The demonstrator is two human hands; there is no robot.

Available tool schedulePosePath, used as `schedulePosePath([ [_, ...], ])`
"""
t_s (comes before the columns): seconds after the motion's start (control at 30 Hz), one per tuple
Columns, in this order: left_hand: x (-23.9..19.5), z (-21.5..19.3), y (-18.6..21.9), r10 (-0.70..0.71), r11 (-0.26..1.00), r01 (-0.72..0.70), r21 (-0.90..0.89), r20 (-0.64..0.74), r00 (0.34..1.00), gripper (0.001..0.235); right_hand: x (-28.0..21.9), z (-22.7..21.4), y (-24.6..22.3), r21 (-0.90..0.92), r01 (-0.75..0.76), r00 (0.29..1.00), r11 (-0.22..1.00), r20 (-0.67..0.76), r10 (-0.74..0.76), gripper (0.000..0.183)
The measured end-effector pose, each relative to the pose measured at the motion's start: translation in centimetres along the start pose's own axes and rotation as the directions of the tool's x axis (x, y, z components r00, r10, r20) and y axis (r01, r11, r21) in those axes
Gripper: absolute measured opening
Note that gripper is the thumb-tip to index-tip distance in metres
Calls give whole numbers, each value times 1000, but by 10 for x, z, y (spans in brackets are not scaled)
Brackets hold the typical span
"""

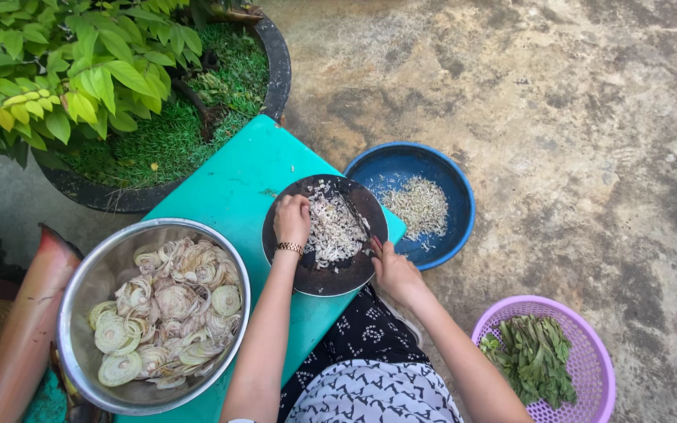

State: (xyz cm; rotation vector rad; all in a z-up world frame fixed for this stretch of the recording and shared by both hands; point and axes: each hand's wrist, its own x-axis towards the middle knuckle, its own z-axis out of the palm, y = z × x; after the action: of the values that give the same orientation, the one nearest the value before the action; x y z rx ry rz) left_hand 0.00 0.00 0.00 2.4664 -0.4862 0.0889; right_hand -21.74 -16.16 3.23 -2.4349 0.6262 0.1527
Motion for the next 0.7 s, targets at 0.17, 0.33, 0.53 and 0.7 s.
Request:
schedulePosePath([
  [0.17, -30, -30, 23, 121, 979, -115, -169, 28, 992, 14, -1, 30, -9, -21, -53, 998, 998, -15, 53, 31],
  [0.33, -43, -65, 27, 87, 968, -88, -235, -14, 996, 19, -1, -12, -15, -38, -49, 998, 998, 48, 51, 31],
  [0.53, -80, -72, 10, -51, 990, 60, -124, 80, 996, 50, -5, 4, -24, -71, -39, 998, 997, 39, 42, 30],
  [0.7, -92, -76, 16, -246, 967, 256, -3, 257, 935, 107, 4, 52, -20, -64, -6, 999, 998, -35, 4, 27],
])
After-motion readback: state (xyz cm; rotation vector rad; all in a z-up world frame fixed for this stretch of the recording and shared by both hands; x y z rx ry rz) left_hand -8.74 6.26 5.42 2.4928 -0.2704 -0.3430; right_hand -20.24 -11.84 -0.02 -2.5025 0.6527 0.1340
